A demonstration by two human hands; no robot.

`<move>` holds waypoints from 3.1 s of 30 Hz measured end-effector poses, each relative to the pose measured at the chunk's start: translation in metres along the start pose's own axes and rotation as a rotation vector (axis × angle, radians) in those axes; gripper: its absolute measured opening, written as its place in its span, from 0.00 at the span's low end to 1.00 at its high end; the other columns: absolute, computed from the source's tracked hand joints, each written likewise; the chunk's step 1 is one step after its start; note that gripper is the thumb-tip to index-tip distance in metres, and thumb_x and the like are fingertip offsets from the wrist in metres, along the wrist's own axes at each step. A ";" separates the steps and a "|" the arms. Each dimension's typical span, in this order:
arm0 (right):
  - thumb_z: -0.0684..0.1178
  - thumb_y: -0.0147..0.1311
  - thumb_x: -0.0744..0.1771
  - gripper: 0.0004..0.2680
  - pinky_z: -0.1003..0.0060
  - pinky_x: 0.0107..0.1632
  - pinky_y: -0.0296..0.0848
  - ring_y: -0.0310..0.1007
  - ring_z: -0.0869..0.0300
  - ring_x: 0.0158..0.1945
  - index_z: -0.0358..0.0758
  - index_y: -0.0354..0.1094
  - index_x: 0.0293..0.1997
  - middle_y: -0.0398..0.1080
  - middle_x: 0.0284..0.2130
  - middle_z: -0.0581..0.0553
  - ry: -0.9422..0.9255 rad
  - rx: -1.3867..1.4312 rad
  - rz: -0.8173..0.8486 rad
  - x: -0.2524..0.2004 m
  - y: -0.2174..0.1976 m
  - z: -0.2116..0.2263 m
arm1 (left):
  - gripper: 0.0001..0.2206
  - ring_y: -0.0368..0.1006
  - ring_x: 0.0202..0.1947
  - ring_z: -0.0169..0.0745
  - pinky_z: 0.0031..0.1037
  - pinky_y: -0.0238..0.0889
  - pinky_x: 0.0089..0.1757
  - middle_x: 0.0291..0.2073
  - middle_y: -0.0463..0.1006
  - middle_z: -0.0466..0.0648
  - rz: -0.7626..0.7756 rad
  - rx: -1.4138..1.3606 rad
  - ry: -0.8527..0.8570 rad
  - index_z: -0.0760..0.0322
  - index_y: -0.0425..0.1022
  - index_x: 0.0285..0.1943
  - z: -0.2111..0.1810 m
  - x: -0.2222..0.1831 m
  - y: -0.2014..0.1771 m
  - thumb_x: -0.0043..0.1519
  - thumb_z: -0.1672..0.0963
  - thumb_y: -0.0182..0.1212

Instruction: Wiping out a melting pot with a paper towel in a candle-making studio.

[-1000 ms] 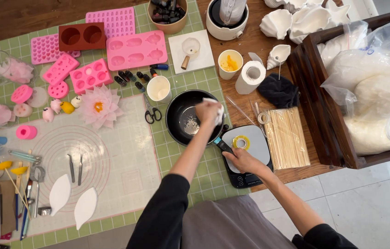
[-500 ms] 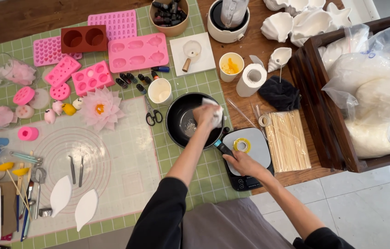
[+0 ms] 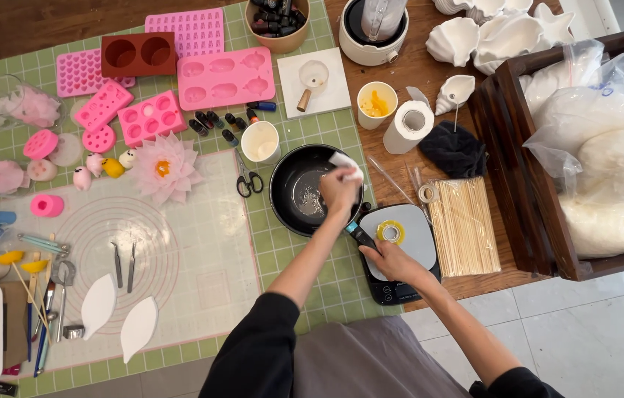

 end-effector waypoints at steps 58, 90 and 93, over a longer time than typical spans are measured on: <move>0.32 0.60 0.66 0.10 0.72 0.45 0.69 0.67 0.66 0.40 0.32 0.64 0.48 0.69 0.38 0.47 -0.664 0.490 -0.787 -0.065 -0.043 0.104 | 0.09 0.77 0.45 0.36 0.24 0.71 0.47 0.46 0.76 0.49 0.139 -0.054 0.475 0.74 0.81 0.45 -0.107 -0.164 -0.107 0.57 0.67 0.60; 0.59 0.42 0.72 0.21 0.55 0.35 0.83 0.81 0.45 0.36 0.37 0.50 0.70 0.73 0.51 0.30 -0.019 0.759 -0.544 0.096 -0.278 -0.008 | 0.14 0.74 0.33 0.40 0.33 0.70 0.39 0.36 0.78 0.52 -0.111 0.523 -0.023 0.71 0.75 0.34 0.082 -0.123 -0.188 0.52 0.57 0.78; 0.48 0.46 0.69 0.19 0.60 0.40 0.82 0.80 0.54 0.38 0.54 0.45 0.69 0.72 0.50 0.38 -0.232 0.904 -0.383 0.038 -0.269 0.003 | 0.08 0.75 0.33 0.34 0.28 0.72 0.38 0.36 0.82 0.49 -0.103 0.323 -0.039 0.65 0.80 0.43 0.094 -0.123 -0.199 0.60 0.57 0.71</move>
Point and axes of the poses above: each hand's wrist, its own x-axis towards the middle knuckle, its own y-axis out of the palm, z = x × y, the point moved 10 cm from there along x, towards the middle knuckle
